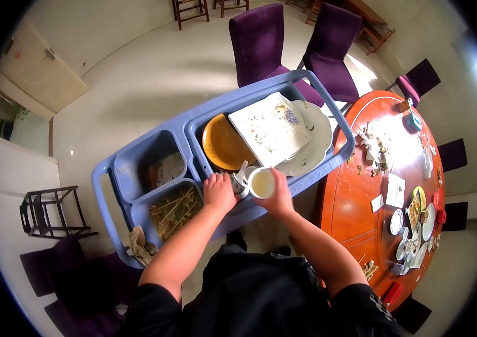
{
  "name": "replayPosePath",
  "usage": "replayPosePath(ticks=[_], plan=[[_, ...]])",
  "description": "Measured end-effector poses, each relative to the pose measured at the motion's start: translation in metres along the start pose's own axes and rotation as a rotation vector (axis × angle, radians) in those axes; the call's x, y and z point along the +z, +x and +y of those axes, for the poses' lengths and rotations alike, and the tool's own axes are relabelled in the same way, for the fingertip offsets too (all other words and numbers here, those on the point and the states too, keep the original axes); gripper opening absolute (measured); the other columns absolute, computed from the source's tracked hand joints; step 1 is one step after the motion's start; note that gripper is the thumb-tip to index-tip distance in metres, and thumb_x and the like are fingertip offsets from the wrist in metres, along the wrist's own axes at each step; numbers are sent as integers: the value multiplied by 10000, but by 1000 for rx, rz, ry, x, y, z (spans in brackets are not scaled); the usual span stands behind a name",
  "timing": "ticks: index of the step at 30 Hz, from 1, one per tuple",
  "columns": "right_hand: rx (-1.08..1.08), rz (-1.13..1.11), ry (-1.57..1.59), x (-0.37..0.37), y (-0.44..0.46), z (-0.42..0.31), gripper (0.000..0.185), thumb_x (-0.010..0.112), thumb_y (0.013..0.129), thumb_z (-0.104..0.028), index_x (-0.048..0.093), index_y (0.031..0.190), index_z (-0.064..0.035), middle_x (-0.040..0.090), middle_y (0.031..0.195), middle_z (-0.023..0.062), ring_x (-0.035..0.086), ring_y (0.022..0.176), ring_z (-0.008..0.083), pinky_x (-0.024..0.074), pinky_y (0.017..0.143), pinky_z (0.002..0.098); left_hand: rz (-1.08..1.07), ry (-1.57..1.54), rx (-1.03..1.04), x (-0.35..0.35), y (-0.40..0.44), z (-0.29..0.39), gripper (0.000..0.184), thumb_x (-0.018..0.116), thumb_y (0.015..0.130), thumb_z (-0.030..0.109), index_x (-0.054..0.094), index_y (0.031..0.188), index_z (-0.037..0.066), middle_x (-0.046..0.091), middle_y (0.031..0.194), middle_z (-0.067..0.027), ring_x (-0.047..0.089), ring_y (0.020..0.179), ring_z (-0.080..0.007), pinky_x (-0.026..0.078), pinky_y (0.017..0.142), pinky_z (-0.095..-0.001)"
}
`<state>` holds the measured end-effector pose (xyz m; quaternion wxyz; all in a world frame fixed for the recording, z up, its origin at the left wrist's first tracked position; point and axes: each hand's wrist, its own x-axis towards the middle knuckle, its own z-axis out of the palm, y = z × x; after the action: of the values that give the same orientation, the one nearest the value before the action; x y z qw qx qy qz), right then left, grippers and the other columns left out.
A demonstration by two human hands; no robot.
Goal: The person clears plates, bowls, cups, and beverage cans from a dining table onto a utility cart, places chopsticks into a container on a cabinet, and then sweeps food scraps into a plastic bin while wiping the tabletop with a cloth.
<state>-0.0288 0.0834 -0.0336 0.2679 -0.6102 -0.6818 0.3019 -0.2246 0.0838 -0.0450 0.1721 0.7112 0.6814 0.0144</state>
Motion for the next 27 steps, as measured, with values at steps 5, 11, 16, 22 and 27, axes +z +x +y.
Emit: replayPosePath(ticks=[5,11,16,22,27], plan=[[-54,-143,-399,37,20,-3,832,717,617,-106,348,1362,-71,417,1312,175,429,1189,377,432,965,437,166,-126,99,-21,-29,-11,485,750,667,299,587,1042,37,588,1014,-123,515,1026,-319,414,895,-436],[-103,-176,-499,-1,43,16,598,559,753,-106,393,1324,-37,413,1323,235,423,1203,406,384,982,499,129,-208,259,-24,9,45,478,717,686,225,575,1094,22,571,1100,-166,508,1052,-367,417,919,-453],[-265,-27,-225,-103,14,77,508,605,696,-93,522,1196,-54,476,1265,218,473,1170,346,390,969,419,160,-149,400,-35,18,109,488,700,705,189,542,1128,5,546,1111,-165,492,1063,-363,383,955,-445],[629,444,-118,-268,-76,289,443,690,769,-182,560,1166,-33,578,1129,173,546,1088,301,449,935,378,56,-152,521,-31,46,225,469,692,718,184,546,1124,1,543,1116,-167,484,1079,-362,375,963,-436],[1135,1256,768,-377,-174,499,272,657,786,-62,565,1037,-13,599,773,63,557,532,131,442,417,269,-78,-139,623,-14,62,322,443,709,688,155,568,1077,-3,564,1074,-159,511,1029,-354,406,926,-421]])
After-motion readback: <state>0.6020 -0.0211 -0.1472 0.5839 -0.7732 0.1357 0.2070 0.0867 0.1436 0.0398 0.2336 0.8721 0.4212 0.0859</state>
